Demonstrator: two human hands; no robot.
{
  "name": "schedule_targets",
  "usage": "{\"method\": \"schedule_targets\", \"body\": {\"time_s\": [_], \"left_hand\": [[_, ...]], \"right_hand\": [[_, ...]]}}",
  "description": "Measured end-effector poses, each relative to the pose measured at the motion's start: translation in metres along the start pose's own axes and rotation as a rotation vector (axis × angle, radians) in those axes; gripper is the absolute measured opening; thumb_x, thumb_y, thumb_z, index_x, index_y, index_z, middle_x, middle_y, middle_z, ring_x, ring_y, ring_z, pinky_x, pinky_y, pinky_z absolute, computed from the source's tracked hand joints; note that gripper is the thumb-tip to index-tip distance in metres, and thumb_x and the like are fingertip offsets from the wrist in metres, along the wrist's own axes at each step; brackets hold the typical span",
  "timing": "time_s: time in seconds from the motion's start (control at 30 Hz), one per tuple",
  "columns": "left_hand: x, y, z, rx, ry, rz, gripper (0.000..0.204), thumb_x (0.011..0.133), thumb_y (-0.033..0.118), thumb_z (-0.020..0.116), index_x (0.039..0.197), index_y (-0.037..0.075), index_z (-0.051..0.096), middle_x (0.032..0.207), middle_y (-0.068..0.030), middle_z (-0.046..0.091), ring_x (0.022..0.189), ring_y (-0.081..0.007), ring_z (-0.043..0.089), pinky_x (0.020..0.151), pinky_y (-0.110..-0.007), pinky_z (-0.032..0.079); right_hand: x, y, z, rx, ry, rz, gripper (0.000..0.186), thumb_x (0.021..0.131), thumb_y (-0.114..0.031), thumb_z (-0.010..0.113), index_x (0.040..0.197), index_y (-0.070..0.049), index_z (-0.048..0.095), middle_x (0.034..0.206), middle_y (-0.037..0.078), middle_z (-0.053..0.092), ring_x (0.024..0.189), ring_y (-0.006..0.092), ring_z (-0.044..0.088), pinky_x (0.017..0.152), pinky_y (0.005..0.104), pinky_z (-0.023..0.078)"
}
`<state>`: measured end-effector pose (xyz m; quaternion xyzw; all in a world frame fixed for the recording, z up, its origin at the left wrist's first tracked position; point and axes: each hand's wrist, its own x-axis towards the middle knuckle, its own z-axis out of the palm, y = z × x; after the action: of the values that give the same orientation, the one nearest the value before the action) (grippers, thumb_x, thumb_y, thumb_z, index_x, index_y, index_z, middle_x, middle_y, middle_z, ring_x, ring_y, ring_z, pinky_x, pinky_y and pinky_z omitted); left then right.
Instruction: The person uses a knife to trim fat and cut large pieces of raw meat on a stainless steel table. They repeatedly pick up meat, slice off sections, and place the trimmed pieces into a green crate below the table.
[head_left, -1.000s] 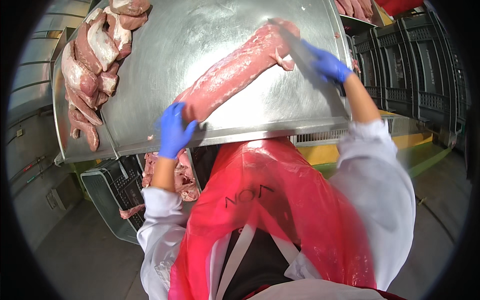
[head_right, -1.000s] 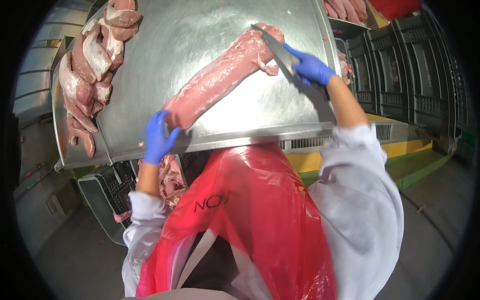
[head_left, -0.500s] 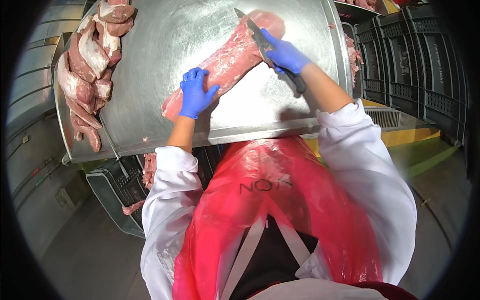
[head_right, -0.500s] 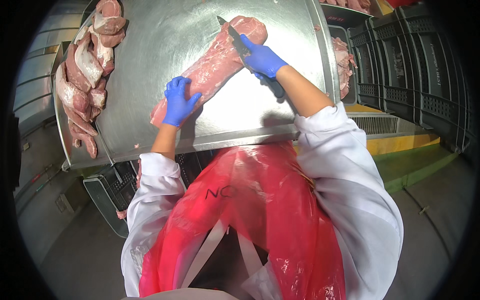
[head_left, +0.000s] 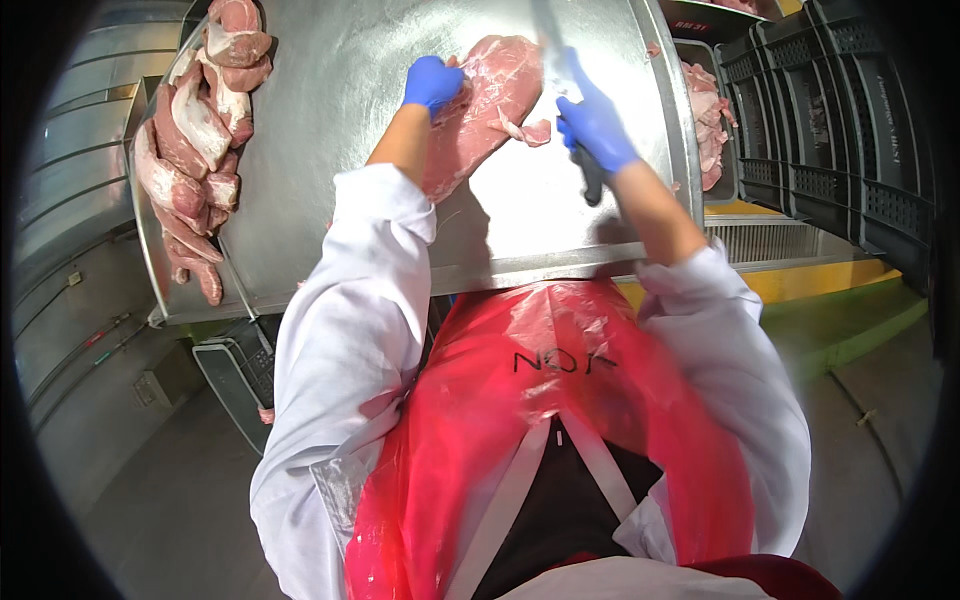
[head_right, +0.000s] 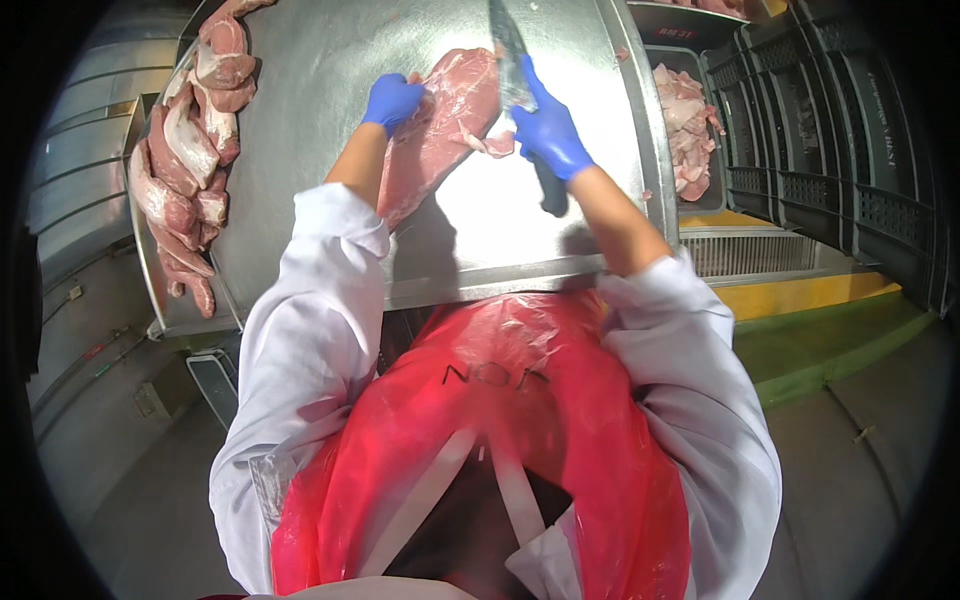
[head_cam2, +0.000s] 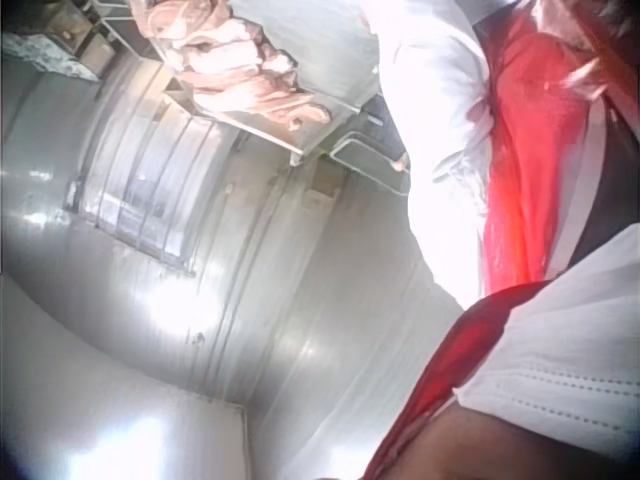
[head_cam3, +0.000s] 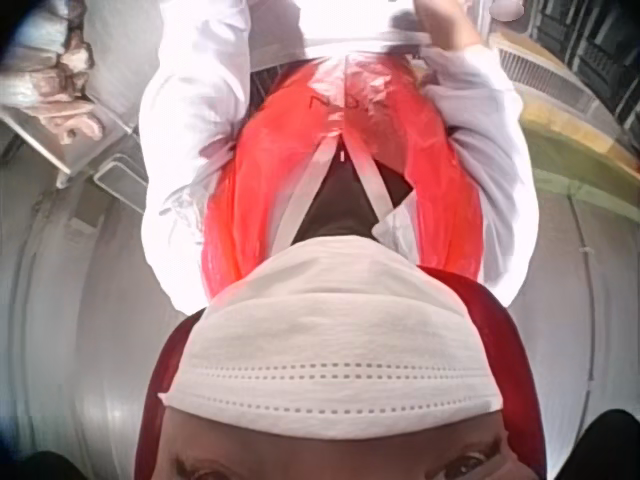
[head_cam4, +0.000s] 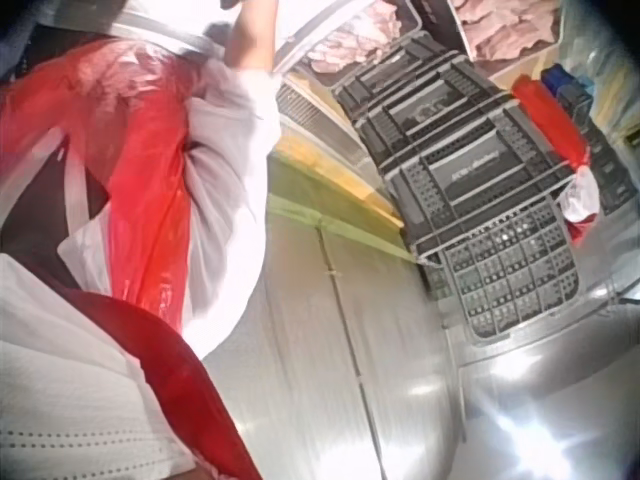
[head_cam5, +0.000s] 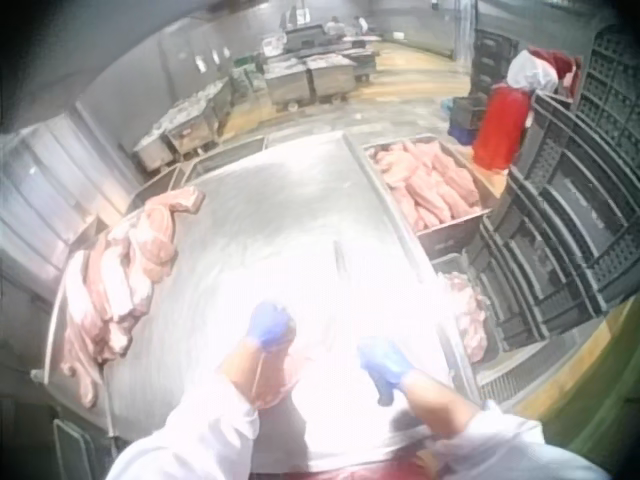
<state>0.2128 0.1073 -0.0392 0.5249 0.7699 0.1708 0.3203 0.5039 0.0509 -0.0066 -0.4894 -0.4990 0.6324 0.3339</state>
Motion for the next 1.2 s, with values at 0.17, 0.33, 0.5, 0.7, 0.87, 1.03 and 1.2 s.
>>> {"method": "schedule_targets", "body": {"time_s": [0.17, 0.33, 0.5, 0.7, 0.87, 1.03, 1.2], "left_hand": [[-0.015, 0.019, -0.001, 0.049, 0.051, 0.067, 0.027, 0.089, 0.022, 0.062, 0.08, -0.003, 0.067, 0.072, -0.0203, 0.069, 0.064, -0.0279, 0.069, 0.063, -0.038, 0.054], [-0.025, 0.007, -0.009, -0.113, 0.049, 0.047, 0.029, 0.091, 0.024, 0.061, 0.081, -0.002, 0.065, 0.071, -0.0192, 0.068, 0.062, -0.0279, 0.069, 0.061, -0.038, 0.054], [-0.006, 0.016, -0.007, -0.035, -0.001, 0.229, 0.021, 0.091, 0.017, 0.062, 0.083, -0.003, 0.066, 0.074, -0.0138, 0.07, 0.064, -0.0208, 0.07, 0.061, -0.035, 0.054], [-0.006, -0.008, -0.048, -0.265, 0.018, 0.163, 0.019, 0.089, 0.015, 0.062, 0.08, -0.001, 0.067, 0.077, -0.0104, 0.072, 0.069, -0.0187, 0.067, 0.064, -0.034, 0.053], [0.001, 0.022, -0.054, -0.362, -0.377, 0.14, 0.015, 0.095, 0.016, 0.063, 0.095, 0.003, 0.068, 0.085, -0.0062, 0.071, 0.078, -0.015, 0.066, 0.069, -0.028, 0.048], [0.02, -0.034, -0.082, -0.586, -0.243, 0.075, 0.019, 0.095, 0.018, 0.065, 0.098, 0.0, 0.067, 0.089, -0.0068, 0.07, 0.082, -0.0156, 0.067, 0.074, -0.029, 0.051], [0.007, 0.009, -0.074, -0.605, -0.358, 0.171, 0.012, 0.094, 0.017, 0.065, 0.094, 0.005, 0.065, 0.082, -0.0075, 0.067, 0.079, -0.0216, 0.068, 0.072, -0.036, 0.053]], "right_hand": [[0.063, -0.01, 0.061, -0.333, -0.254, 0.115, 0.076, 0.095, -0.02, 0.052, 0.163, -0.026, 0.019, 0.097, 0.016, 0.069, 0.069, 0.0226, 0.066, 0.068, 0.0358, 0.056], [-0.003, -0.053, 0.025, -0.543, -0.567, 0.203, 0.078, 0.093, -0.018, 0.05, 0.163, -0.031, 0.018, 0.085, 0.015, 0.065, 0.063, 0.0241, 0.06, 0.064, 0.0397, 0.055], [0.045, -0.043, 0.054, -0.53, -0.502, 0.217, 0.074, 0.097, -0.023, 0.046, 0.163, -0.033, 0.016, 0.074, 0.01, 0.058, 0.058, 0.021, 0.055, 0.061, 0.0391, 0.053], [-0.018, -0.039, 0.019, -0.511, -0.672, 0.194, 0.079, 0.092, -0.014, 0.044, 0.164, -0.029, 0.015, 0.074, 0.011, 0.058, 0.052, 0.0232, 0.056, 0.052, 0.038, 0.053], [0.031, -0.027, 0.068, -0.599, -0.566, 0.146, 0.073, 0.094, -0.016, 0.041, 0.163, -0.024, 0.018, 0.074, 0.012, 0.061, 0.053, 0.0211, 0.059, 0.051, 0.0337, 0.054], [-0.033, -0.047, 0.055, -0.504, -0.655, 0.166, 0.075, 0.094, -0.017, 0.044, 0.163, -0.022, 0.016, 0.076, 0.014, 0.064, 0.057, 0.0231, 0.061, 0.053, 0.0363, 0.055], [0.026, -0.018, 0.1, -0.508, -0.55, 0.11, 0.076, 0.095, -0.016, 0.047, 0.163, -0.019, 0.015, 0.08, 0.014, 0.067, 0.058, 0.0226, 0.063, 0.054, 0.0378, 0.056]]}}
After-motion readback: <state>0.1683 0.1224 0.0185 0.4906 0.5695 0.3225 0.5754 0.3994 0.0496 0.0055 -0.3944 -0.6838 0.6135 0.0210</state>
